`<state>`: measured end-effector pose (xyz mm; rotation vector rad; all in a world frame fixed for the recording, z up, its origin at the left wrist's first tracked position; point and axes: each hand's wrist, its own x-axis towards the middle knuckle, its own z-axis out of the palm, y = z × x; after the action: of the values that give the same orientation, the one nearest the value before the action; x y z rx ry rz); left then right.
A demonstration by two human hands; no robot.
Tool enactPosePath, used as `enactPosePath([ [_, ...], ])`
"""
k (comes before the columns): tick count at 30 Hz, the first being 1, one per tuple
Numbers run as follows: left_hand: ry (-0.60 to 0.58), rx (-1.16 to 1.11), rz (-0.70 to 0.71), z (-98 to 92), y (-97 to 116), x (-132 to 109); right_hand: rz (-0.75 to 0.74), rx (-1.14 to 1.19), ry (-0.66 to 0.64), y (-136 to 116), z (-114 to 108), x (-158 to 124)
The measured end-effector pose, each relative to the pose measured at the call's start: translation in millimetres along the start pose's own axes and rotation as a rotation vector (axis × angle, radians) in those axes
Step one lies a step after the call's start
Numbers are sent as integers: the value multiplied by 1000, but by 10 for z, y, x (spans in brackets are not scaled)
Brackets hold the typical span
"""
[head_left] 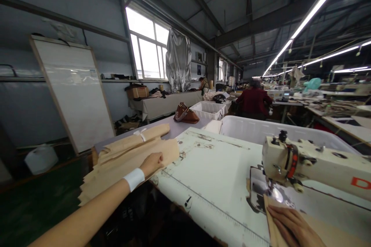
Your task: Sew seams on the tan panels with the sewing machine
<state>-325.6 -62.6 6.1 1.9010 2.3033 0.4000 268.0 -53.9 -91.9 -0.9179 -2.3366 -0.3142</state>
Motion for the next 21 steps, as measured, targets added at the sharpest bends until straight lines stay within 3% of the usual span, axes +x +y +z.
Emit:
enactPosePath([
  [10,27,83,21,58,91,24,-24,2,38,-31,-47,58],
  [21,-35,89,-121,44,175,66,-57,-27,51,-68,-78,100],
])
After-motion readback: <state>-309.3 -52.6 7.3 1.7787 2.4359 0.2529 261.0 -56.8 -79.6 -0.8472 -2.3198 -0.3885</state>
